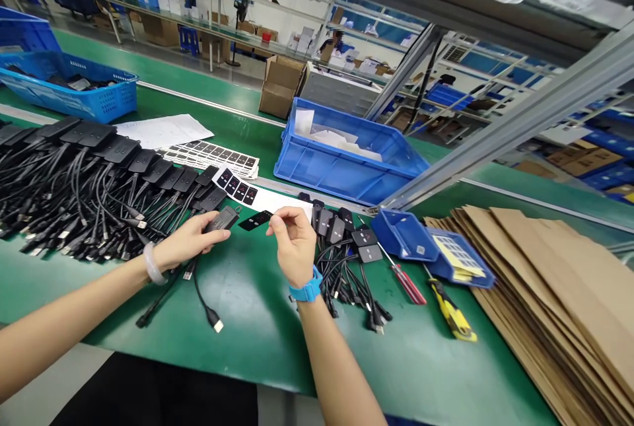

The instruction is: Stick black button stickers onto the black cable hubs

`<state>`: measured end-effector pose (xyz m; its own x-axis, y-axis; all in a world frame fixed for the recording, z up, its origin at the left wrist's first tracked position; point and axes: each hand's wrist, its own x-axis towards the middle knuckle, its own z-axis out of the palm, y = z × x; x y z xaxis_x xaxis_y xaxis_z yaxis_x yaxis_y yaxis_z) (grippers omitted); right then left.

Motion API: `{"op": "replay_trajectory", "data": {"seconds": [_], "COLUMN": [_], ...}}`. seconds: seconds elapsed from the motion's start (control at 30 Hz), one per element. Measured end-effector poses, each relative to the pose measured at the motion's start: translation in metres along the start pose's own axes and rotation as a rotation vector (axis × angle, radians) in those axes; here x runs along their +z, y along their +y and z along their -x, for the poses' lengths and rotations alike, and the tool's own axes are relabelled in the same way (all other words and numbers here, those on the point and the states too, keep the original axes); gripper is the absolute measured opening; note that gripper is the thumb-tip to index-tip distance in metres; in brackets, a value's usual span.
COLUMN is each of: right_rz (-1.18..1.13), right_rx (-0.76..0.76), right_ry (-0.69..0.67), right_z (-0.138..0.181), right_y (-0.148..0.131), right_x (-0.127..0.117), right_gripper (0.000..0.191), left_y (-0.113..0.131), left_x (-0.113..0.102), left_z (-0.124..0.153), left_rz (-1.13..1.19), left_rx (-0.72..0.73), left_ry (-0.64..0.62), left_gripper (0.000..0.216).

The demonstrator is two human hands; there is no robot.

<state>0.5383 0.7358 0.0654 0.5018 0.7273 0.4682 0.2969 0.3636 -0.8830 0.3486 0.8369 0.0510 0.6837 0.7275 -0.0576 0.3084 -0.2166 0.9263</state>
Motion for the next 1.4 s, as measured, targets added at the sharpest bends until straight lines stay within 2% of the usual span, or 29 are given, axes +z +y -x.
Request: {"op": "replay_trajectory", "data": {"seconds": [0.07,0.13,0.23,0.43,0.63,1.0,1.4], "right_rz": [-0.053,-0.087,-0.092,-0.029,0.023,0.080,0.116], "right_rx": [0.085,0.167,0.279,0.389,0.420,0.413,0.396], "right_ry": [-0.017,-0.047,-0.100,-0.177,-0.219,-0.181,-0.128], "right_z": [0.001,0.002,0.004,0.011,0.015,0.018,0.021], "right_y": [0.004,0.006,0.006,0.008,0.010,0.010,0.011], "right_x": [0.000,0.002,0.007,0.017,0.019,0.021,0.024], "right_gripper": [0.011,0.013,0.017,0.019,0.018,0.016,0.013], "left_y": [-0.003,-0.006,-0.008,-0.008,-0.006,-0.007,-0.003], "left_x": [0.014,0.024,0.028,0.025,0.026,0.027,0.029], "left_z": [-0.002,0.001,0.008,0.016,0.018,0.020,0.022], "left_rz": [0.375,0.649,0.816,0.779,0.801,0.772,0.729], "left_rx": [-0.129,-0.241,-0.311,-0.258,-0.225,-0.234,-0.168], "left_ry": [-0.109,-0.177,-0.253,-0.373,-0.437,-0.448,-0.428], "left_gripper": [0.036,0.039,0.048,0.063,0.060,0.052,0.055]}}
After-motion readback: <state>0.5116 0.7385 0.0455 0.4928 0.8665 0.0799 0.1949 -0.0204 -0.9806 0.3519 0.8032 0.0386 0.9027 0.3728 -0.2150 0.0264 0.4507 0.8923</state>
